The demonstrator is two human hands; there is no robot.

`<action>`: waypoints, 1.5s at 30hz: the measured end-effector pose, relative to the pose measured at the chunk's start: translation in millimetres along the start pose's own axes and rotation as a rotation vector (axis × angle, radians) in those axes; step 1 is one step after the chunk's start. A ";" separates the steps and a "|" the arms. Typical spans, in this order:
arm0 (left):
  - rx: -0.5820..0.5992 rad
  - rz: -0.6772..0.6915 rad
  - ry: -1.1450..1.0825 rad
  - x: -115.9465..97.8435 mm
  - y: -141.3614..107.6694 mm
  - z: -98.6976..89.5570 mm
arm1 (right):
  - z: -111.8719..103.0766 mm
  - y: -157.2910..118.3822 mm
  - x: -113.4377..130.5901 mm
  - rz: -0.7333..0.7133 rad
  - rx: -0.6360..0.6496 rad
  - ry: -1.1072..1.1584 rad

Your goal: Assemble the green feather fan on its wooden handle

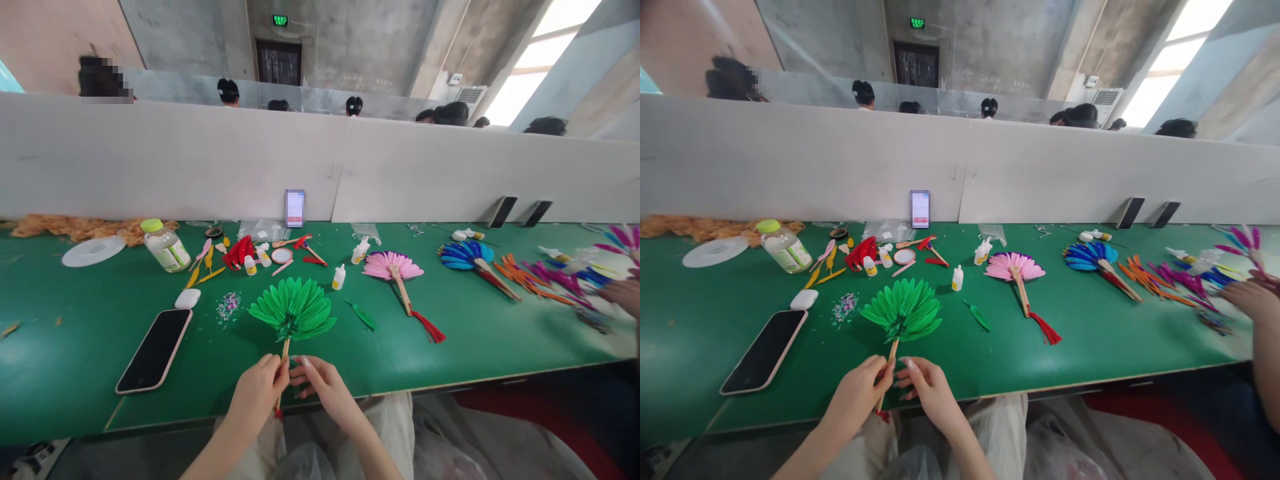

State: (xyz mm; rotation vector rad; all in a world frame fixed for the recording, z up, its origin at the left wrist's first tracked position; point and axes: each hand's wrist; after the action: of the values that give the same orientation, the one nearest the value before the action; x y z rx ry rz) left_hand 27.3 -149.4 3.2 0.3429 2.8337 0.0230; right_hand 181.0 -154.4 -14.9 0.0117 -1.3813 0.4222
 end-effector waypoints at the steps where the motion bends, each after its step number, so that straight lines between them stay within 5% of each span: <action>1: -0.037 0.023 -0.014 -0.9 -1.7 -2.6 | 1.6 2.0 4.9 -0.018 0.073 0.063; 4: -0.127 0.102 -0.096 -4.4 -4.7 -8.8 | 9.1 6.5 21.1 -0.096 0.176 0.136; 9: -0.186 0.144 -0.155 -8.6 -4.9 -13.4 | 23.6 12.8 31.7 -0.120 0.098 0.140; 28: 0.117 0.041 -0.291 -21.5 -11.8 -8.9 | 19.5 20.9 19.8 -0.066 -0.139 0.180; 36: 0.086 0.009 -0.357 -24.4 -12.7 -12.1 | 17.6 19.2 20.4 -0.122 -0.189 0.117; 45: 0.078 -0.017 -0.679 -14.6 -6.0 15.3 | 24.2 25.4 20.4 -0.166 -0.399 -0.200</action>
State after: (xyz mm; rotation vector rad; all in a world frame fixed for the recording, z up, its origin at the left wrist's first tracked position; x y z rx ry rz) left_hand 43.8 -159.0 -7.7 0.2764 2.1666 -0.1741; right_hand 153.2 -131.2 3.4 -0.1615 -1.6286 0.0012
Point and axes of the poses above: each hand's wrist, its own y-axis towards the middle knuckle, its own z-axis out of the palm, x = y × z, and after that the axes turned 1 degree about z, right-handed
